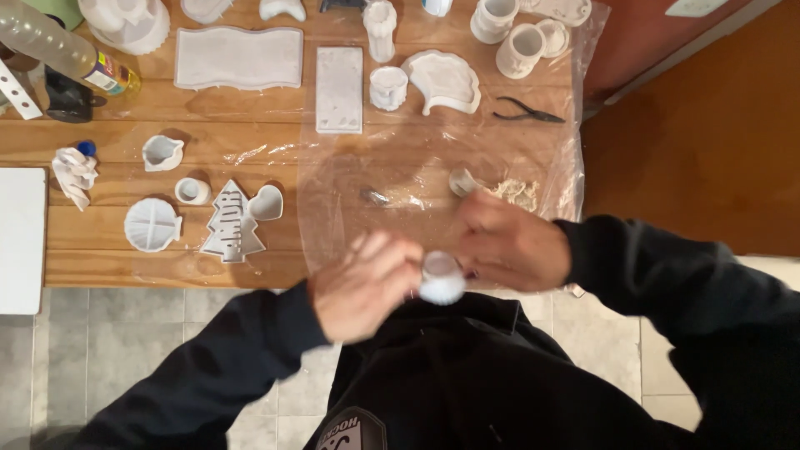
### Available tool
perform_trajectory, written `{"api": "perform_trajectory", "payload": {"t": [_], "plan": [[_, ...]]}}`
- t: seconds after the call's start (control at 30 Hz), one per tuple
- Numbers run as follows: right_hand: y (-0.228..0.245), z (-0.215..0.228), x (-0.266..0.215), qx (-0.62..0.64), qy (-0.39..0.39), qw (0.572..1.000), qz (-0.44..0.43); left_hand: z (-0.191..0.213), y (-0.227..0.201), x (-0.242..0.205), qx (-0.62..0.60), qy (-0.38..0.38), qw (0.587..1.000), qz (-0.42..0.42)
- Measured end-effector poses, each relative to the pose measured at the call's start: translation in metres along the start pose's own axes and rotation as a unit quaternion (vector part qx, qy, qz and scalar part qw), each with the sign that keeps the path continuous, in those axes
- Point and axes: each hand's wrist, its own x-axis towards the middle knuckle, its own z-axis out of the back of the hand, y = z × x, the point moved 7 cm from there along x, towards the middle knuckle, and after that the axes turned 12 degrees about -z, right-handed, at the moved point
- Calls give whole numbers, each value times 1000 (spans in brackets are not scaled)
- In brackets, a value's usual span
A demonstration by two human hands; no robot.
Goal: Unmolding various craft objects and organizing them on a workbench.
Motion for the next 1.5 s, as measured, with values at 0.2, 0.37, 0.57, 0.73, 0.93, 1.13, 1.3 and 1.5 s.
{"api": "perform_trajectory", "payload": {"t": [0.2, 0.37, 0.57, 0.73, 0.93, 1.13, 1.3, 1.5], "plan": [[27, 12, 0, 27, 32, 999, 22, 22, -33, 8, -97, -44, 993, -56], [25, 14, 0, 48, 5, 999, 6, 32, -31, 12, -170, -70, 982, -39], [16, -2, -17, 238, 41, 970, -29, 29, -28, 8, -248, -99, 964, -12], [1, -23, -29, 454, 66, 879, -132, 9, -17, -10, -333, -139, 930, 69], [-51, -58, -39, 446, 66, 847, -281, -57, 19, -35, -569, -108, 769, 269], [-59, -59, -36, 439, 79, 860, -250, -66, 33, -36, -621, -170, 725, 246], [-79, -72, -47, 446, 75, 827, -334, -86, 48, -43, -648, -176, 684, 284], [-91, -76, -53, 502, 29, 796, -336, -88, 48, -27, -625, -172, 715, 262]]}}
